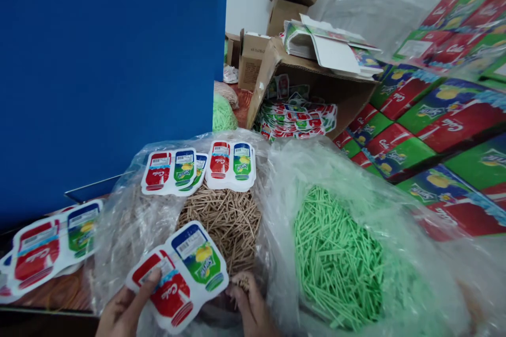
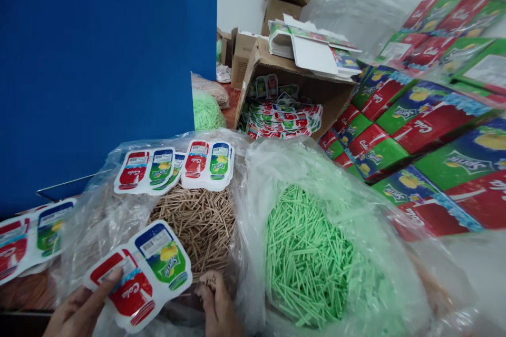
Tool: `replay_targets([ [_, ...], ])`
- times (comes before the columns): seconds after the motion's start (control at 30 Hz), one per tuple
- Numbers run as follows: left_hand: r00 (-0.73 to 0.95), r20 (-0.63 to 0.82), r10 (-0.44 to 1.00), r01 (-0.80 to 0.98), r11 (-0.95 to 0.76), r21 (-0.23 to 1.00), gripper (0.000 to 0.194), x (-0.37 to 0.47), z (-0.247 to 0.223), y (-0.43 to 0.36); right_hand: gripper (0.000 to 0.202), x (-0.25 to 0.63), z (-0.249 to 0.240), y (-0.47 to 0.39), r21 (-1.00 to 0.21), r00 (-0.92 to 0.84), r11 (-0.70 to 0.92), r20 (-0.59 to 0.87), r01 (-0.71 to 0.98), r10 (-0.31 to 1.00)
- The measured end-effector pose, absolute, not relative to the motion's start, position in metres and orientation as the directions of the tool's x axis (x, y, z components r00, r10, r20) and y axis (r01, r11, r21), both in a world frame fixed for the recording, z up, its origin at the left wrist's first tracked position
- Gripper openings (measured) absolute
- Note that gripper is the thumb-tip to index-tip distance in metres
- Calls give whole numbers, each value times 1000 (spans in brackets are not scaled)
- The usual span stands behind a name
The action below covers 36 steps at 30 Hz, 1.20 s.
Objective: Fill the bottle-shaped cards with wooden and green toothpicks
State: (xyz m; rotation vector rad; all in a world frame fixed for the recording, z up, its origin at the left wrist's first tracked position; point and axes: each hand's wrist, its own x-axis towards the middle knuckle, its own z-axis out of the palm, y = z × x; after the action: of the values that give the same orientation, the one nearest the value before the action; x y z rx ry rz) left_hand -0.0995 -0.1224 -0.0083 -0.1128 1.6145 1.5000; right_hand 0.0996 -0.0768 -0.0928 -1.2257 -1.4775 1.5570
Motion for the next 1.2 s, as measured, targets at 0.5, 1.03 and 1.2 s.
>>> replay_targets([
  [0.5, -614, -609, 501, -606, 194, 771, 37, -103, -13, -112, 49, 103, -104, -85, -992, -356, -58, -95, 113, 930],
  [1.03, -588, -645, 488, -572, 312, 758, 39, -103, -12, -110, 57, 104, -97, -84, -981, -286, -136, -172, 139, 943],
  [1.2, -564, -689, 455, -611, 331, 719, 34, -100, -6, -107, 56, 104, -99, -84, -982, -275, -136, -169, 133, 947],
])
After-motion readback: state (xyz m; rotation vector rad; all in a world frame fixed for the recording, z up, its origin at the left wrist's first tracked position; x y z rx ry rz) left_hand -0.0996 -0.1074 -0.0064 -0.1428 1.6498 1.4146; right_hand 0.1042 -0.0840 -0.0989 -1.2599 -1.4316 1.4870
